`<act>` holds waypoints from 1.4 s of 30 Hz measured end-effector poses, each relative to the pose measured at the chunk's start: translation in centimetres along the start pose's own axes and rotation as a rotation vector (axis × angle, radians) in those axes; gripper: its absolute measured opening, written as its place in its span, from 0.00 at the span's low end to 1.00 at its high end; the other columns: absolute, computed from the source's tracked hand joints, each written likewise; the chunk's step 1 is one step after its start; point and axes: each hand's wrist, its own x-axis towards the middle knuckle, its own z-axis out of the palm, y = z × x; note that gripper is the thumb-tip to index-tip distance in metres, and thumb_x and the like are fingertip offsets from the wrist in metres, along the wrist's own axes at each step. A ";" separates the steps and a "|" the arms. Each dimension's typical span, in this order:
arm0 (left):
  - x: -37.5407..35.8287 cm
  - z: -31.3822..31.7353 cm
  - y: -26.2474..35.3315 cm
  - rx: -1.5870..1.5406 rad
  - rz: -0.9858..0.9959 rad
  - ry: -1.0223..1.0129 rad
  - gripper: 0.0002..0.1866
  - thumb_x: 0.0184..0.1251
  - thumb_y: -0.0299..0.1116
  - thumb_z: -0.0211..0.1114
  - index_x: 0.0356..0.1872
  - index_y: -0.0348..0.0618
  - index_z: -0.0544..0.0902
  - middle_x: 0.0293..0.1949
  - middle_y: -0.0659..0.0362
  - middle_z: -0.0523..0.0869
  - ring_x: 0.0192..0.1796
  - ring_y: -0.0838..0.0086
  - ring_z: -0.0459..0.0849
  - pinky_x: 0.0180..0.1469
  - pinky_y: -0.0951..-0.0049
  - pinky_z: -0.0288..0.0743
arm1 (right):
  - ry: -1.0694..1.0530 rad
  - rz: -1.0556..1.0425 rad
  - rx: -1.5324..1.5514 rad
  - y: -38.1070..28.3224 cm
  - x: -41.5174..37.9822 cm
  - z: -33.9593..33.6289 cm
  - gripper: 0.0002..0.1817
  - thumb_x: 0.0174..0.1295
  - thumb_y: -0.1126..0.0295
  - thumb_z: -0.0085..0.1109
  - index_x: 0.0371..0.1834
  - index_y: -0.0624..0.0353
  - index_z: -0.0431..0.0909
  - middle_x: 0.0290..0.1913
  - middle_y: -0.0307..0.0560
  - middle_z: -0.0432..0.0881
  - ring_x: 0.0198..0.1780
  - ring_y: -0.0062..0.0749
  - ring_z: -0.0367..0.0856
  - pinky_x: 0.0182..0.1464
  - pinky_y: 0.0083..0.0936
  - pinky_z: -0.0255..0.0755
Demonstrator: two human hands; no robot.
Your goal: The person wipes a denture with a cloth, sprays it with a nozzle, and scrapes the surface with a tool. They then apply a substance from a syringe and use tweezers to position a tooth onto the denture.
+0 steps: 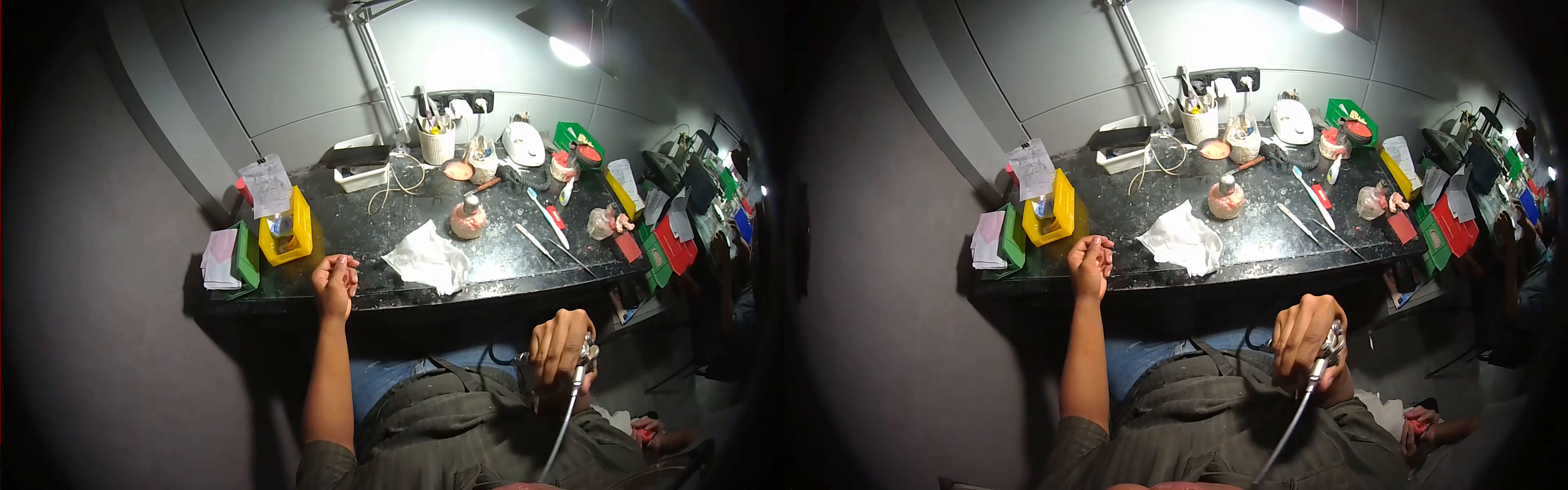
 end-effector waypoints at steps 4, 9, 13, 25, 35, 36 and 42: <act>0.0 -0.1 -0.1 0.023 -0.003 0.010 0.10 0.79 0.33 0.60 0.39 0.35 0.81 0.32 0.54 0.84 0.23 0.81 0.76 0.19 0.82 0.65 | -0.018 0.013 0.027 0.1 -0.1 0.5 0.16 0.56 0.71 0.78 0.27 0.76 0.83 0.23 0.67 0.82 0.21 0.52 0.86 0.17 0.30 0.73; 0.0 0.0 0.0 0.038 -0.001 0.009 0.10 0.79 0.32 0.59 0.39 0.36 0.81 0.32 0.54 0.84 0.24 0.81 0.77 0.19 0.82 0.65 | -0.003 0.088 -0.034 0.5 -0.9 0.5 0.16 0.54 0.72 0.80 0.26 0.76 0.82 0.22 0.66 0.82 0.22 0.54 0.86 0.19 0.31 0.75; 0.1 -0.1 -0.1 0.034 0.004 -0.010 0.09 0.78 0.31 0.59 0.39 0.35 0.80 0.33 0.53 0.85 0.24 0.81 0.77 0.19 0.82 0.66 | 0.165 0.247 -0.253 -0.2 -1.1 0.7 0.16 0.46 0.75 0.81 0.21 0.77 0.81 0.21 0.64 0.82 0.19 0.47 0.85 0.20 0.28 0.76; 0.2 -0.1 0.3 0.097 -0.001 -0.066 0.09 0.79 0.31 0.59 0.38 0.36 0.80 0.30 0.55 0.83 0.22 0.82 0.74 0.18 0.82 0.64 | 0.562 0.869 -0.923 -2.7 -4.6 0.1 0.21 0.39 0.73 0.87 0.26 0.68 0.80 0.21 0.52 0.84 0.20 0.31 0.85 0.20 0.25 0.74; 0.2 0.0 -0.1 0.048 0.015 -0.017 0.09 0.79 0.31 0.59 0.38 0.35 0.80 0.33 0.53 0.85 0.23 0.82 0.76 0.19 0.82 0.66 | 0.368 1.384 -0.973 -5.6 -4.1 -2.5 0.22 0.43 0.58 0.85 0.28 0.66 0.87 0.22 0.46 0.85 0.24 0.21 0.83 0.27 0.20 0.74; 0.3 0.1 -0.1 0.050 0.016 -0.016 0.09 0.79 0.31 0.59 0.38 0.35 0.80 0.33 0.53 0.85 0.24 0.81 0.77 0.19 0.82 0.66 | 0.369 1.402 -1.005 -5.4 -4.4 -2.8 0.22 0.45 0.58 0.84 0.28 0.67 0.87 0.21 0.43 0.85 0.25 0.19 0.81 0.29 0.20 0.73; 0.2 0.1 -0.1 0.057 0.022 -0.017 0.09 0.79 0.30 0.59 0.38 0.35 0.80 0.34 0.53 0.85 0.23 0.82 0.77 0.19 0.82 0.66 | 0.108 0.997 -0.631 -4.2 -5.5 -3.8 0.20 0.48 0.59 0.84 0.29 0.68 0.88 0.19 0.42 0.84 0.19 0.17 0.78 0.23 0.20 0.69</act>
